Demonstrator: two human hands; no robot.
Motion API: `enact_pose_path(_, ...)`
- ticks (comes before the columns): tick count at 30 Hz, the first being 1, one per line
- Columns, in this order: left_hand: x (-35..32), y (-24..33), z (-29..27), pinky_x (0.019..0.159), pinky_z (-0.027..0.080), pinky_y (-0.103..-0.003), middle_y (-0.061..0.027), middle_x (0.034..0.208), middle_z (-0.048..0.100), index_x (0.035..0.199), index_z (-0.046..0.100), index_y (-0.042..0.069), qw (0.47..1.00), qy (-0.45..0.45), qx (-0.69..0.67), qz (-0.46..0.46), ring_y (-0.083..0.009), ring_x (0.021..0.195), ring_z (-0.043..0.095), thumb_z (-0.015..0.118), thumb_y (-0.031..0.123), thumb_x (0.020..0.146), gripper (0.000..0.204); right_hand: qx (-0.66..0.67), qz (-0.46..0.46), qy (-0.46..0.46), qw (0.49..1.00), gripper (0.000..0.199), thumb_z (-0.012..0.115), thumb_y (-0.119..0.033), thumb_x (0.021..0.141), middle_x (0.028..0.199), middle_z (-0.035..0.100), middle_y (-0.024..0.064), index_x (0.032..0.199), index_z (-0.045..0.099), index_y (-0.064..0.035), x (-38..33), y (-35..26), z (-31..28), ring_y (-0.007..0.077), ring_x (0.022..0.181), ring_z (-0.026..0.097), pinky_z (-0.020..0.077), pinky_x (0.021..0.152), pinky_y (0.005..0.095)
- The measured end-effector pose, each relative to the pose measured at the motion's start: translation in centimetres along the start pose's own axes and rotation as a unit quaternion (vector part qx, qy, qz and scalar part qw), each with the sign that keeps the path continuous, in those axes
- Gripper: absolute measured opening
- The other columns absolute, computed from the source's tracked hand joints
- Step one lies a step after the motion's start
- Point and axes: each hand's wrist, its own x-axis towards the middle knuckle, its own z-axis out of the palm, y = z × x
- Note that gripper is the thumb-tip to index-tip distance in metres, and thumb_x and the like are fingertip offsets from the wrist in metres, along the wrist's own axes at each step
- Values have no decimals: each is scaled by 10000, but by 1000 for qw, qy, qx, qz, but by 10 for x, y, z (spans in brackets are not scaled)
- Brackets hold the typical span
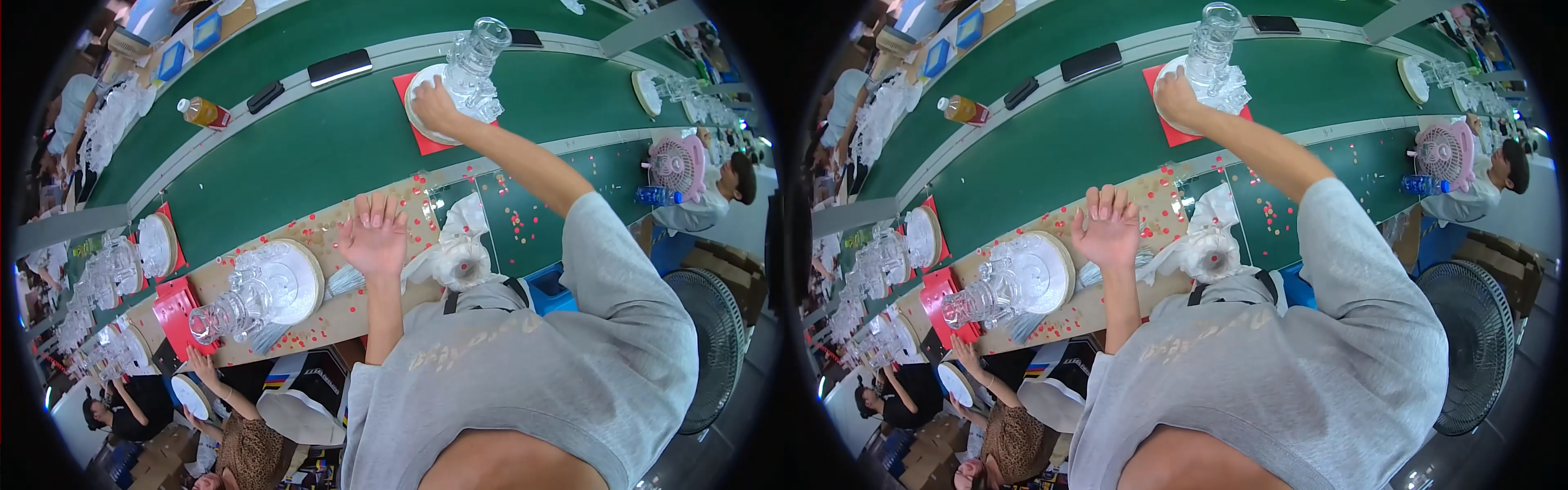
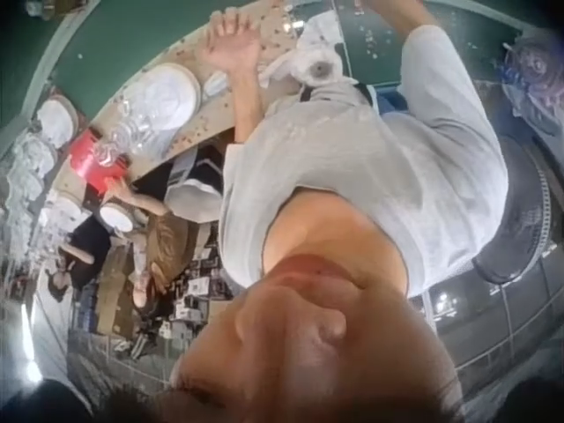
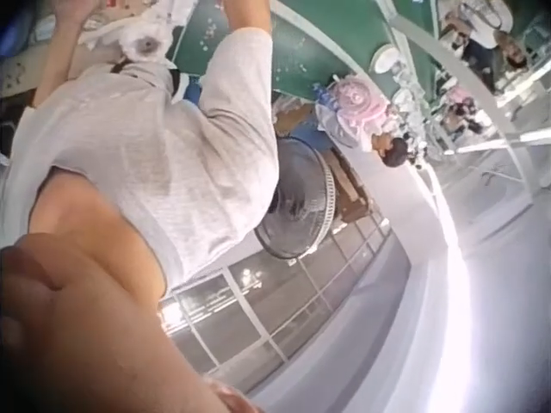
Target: Assembling a lighting fixture by attaching small red components and wiring to a template board before mounting it to a plastic base.
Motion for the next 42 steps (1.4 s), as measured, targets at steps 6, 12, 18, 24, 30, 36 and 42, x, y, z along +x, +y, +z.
enact_pose_path(6,-13,-9,36,738,362,-327,-67,958,460,895,476,102,997,1,76,32,-191,858,422,607,315,874,251,883,108,-1,457,357,470,-342,1031,1042,651,92,988,673,-52,-135,-41,-100,181,870,579,488,808,324)
enact_pose_path(12,-24,-50,70,760,373,-323,-67,977,441,873,467,109,993,-101,50,-39,-185,865,407,617,311,870,252,978,-78,57,-185,426,412,-416,1029,743,368,11,720,380,-124,-242,-60,-162,155,712,396,397,627,282)
enact_pose_path(18,-53,-94,89,742,371,-297,-60,908,425,818,442,106,987,-137,46,-66,-181,848,396,610,290,861,253,960,-123,96,-234,411,424,-403,1012,745,379,10,712,384,-125,-293,-68,-173,146,735,394,398,629,269)
enact_pose_path(24,-85,-110,89,734,378,-298,-61,884,426,805,440,106,988,-132,63,-53,-180,833,399,607,282,854,247,960,-120,120,-222,405,439,-390,1003,735,382,10,702,387,-124,-326,-80,-172,140,728,394,404,612,259)
enact_pose_path(30,-97,-123,82,743,384,-301,-53,893,438,813,443,109,988,-128,55,-72,-182,849,413,603,276,854,236,959,-110,135,-224,410,453,-381,998,738,395,15,692,382,-118,-345,-83,-164,138,713,391,409,588,252)
enact_pose_path(36,-100,-132,81,769,392,-312,-61,906,452,938,466,94,986,-128,80,-68,-197,865,429,589,238,859,205,961,-101,152,-206,398,465,-368,994,738,395,16,696,386,-116,-351,-78,-156,150,729,393,423,642,266)
enact_pose_path(42,-101,-145,80,886,492,-393,-220,1228,547,1329,420,22,869,-140,448,152,-297,1078,597,523,146,913,446,973,7,203,-111,256,507,-310,973,961,560,65,915,556,-65,-359,-75,-144,213,973,547,482,878,345)
